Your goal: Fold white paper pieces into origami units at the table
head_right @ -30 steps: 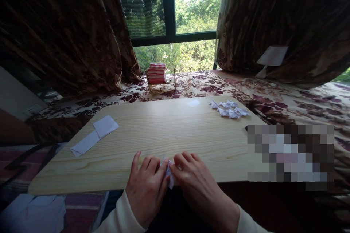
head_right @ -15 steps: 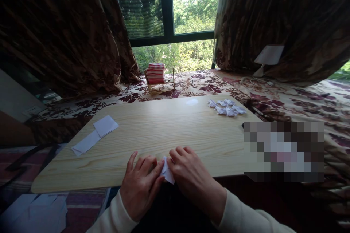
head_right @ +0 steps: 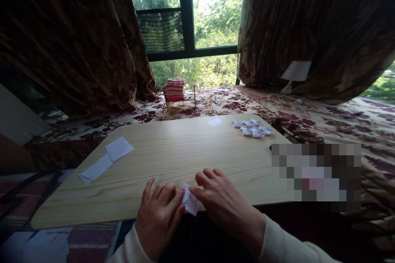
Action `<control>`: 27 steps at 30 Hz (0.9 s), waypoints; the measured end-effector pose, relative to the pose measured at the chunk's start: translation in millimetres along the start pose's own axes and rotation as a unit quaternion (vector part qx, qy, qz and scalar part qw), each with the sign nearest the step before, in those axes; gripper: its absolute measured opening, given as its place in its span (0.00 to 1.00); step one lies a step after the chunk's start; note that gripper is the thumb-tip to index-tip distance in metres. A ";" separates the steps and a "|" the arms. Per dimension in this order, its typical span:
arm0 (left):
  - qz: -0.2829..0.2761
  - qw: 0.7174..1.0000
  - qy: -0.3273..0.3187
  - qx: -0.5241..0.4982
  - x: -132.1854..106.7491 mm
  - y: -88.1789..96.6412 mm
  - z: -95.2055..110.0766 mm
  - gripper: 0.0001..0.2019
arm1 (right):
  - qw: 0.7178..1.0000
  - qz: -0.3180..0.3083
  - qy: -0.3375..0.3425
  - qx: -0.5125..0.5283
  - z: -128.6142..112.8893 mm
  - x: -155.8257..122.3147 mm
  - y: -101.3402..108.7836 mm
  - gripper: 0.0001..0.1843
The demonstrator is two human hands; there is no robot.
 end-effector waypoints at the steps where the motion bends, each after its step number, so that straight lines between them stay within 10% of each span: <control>1: -0.001 1.000 0.000 -0.004 -0.7 0.5 -0.6 0.14 | 1.000 -0.007 0.000 0.009 -2.5 2.1 -3.3 0.14; 8: 0.007 0.996 0.032 -0.082 1.2 13.1 -8.5 0.11 | 1.000 -0.010 -0.008 0.027 -2.7 0.0 -9.0 0.12; 17: -0.181 0.979 0.089 -0.032 54.3 -19.2 -19.5 0.04 | 0.999 0.030 0.019 -0.016 -10.2 -3.9 -8.2 0.13; 27: -0.271 0.962 0.015 -0.016 55.9 -29.0 -4.4 0.05 | 0.998 0.047 0.005 0.050 -16.1 -13.1 -4.8 0.11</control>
Point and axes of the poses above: each hand's wrist, its own x-axis towards the middle knuckle, its own y-axis out of the back of the hand, z = x × y, the point moved 7 cm from there along x, towards the middle knuckle, and after that the axes turned 10 degrees about y, right-handed, at the moved point
